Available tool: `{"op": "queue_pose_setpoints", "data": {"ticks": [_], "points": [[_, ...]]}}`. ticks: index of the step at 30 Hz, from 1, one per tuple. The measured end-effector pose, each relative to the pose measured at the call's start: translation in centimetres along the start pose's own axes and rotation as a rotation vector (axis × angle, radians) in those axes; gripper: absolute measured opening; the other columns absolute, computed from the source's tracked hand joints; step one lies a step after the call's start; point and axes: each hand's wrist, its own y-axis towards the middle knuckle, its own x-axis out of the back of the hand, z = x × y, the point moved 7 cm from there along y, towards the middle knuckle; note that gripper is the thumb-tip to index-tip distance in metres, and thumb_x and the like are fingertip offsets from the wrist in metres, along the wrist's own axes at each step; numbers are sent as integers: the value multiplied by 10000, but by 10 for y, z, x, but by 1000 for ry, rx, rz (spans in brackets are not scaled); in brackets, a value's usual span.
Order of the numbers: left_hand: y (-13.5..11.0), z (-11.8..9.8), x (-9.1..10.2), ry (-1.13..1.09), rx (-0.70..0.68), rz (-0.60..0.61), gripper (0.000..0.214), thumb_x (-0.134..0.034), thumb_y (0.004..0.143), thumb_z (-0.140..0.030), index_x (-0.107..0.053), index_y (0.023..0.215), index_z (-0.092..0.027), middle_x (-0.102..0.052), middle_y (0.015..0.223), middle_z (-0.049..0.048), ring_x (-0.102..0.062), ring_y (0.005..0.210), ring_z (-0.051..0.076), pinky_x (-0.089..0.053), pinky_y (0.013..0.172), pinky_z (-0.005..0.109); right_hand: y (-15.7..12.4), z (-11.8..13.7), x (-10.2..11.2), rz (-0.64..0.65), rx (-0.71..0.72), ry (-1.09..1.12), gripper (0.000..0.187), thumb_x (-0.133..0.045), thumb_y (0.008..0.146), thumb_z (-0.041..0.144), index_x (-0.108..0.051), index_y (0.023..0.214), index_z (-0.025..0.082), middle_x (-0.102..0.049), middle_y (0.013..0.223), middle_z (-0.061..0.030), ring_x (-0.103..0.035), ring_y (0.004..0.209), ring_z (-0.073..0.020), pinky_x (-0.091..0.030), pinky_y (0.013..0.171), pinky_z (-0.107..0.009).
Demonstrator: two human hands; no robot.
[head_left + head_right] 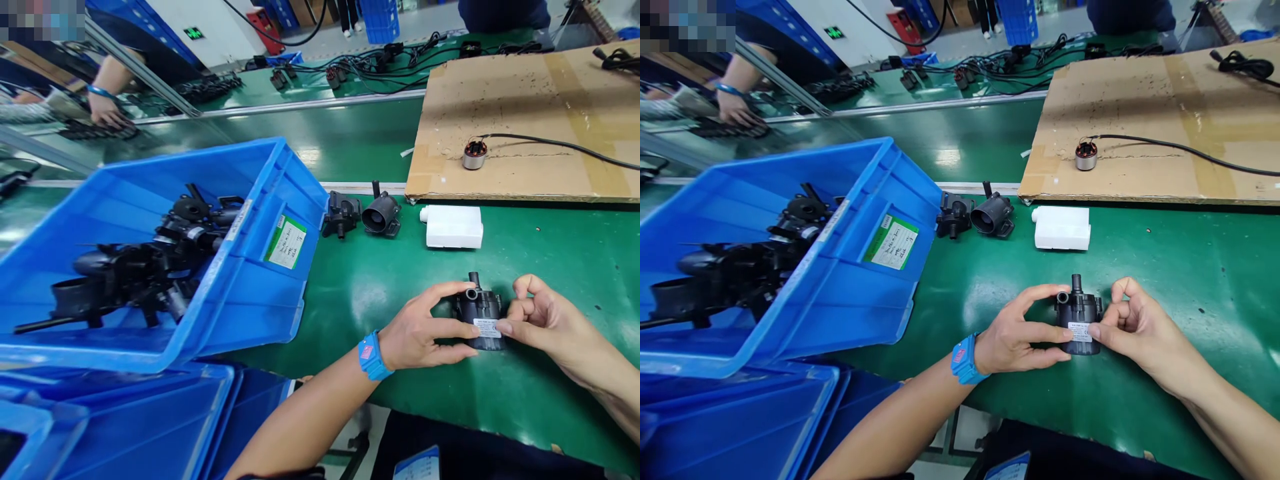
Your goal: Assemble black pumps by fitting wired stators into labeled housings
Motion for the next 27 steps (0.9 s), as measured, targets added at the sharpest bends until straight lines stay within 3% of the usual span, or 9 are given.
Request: {"op": "queue_pose_setpoints", "data": {"ticks": [4, 8, 11, 14, 17, 20, 23, 25, 27], "points": [[2, -3, 2, 17, -25, 8, 228, -772, 858, -375, -756, 1030, -226, -475, 1479, 128, -586, 1299, 298, -587, 1011, 418, -1, 9, 22, -160, 51, 102, 447, -836, 845, 432, -444, 991, 273, -503, 573, 88, -483, 594, -119, -456, 679, -252], [8, -4, -4, 33, 18, 97, 311, -748, 834, -308, -739, 1144, -282, -428, 1453, 112, -531, 1319, 319, -557, 1034, 453, -3, 18, 30, -248, 85, 184, 382, -826, 850, 419, -493, 973, 278, -483, 562, 87, -425, 543, -120, -512, 792, -320], [16, -8, -16, 68, 73, 169, 404, -762, 788, -324, -726, 1189, -293, -428, 1394, 127, -490, 1319, 350, -522, 1046, 511, 2, 23, 34, -278, 112, 144, 410, -839, 820, 462, -506, 977, 279, -501, 586, 75, -458, 576, -128, -483, 710, -271], [27, -8, -26, 59, 185, 188, 397, -829, 742, -500, -766, 1046, -252, -439, 1352, 156, -438, 1342, 399, -500, 1041, 554, 20, 44, 51, -340, 272, -90, 401, -766, 855, 543, -509, 1007, 274, -545, 678, 49, -520, 664, -149, -436, 658, -253], [38, -6, -33, -45, 238, 244, 336, -776, 805, -535, -758, 816, -200, -488, 1335, 166, -379, 1413, 404, -488, 1067, 521, 56, 88, 74, -434, 513, -419, 383, -677, 888, 594, -569, 1035, 258, -616, 832, -7, -584, 801, -201, -473, 794, -332], [38, -3, -34, -118, 224, 337, 179, -714, 878, -341, -732, 1012, -224, -435, 1453, 148, -249, 1517, 384, -431, 1140, 518, 113, 125, 84, -399, 570, -592, 388, -732, 832, 577, -680, 1000, 231, -689, 983, -80, -624, 965, -280, -468, 951, -433], [27, 10, -23, -89, 296, 242, 600, -803, 750, -319, -558, 1294, -254, -266, 1548, 164, -207, 1518, 424, -385, 1149, 582, 170, 150, 78, -366, 582, -690, 427, -858, 721, 493, -724, 1002, 200, -691, 1149, -128, -554, 1212, -356, -352, 1127, -525], [16, 23, -16, -67, 376, 160, 777, -849, 681, -375, -478, 1355, -265, -329, 1453, 177, -373, 1408, 416, -425, 1096, 587, 201, 160, 67, -379, 595, -700, 469, -842, 761, 476, -702, 1092, 174, -649, 1253, -138, -508, 1285, -353, -302, 1157, -573], [7, 34, -12, -48, 472, 117, 904, -875, 639, -435, -423, 1404, -271, -421, 1320, 154, -506, 1248, 375, -473, 1034, 563, 224, 165, 55, -389, 607, -666, 495, -769, 853, 473, -646, 1219, 162, -618, 1295, -135, -539, 1253, -327, -355, 1118, -591]]}}
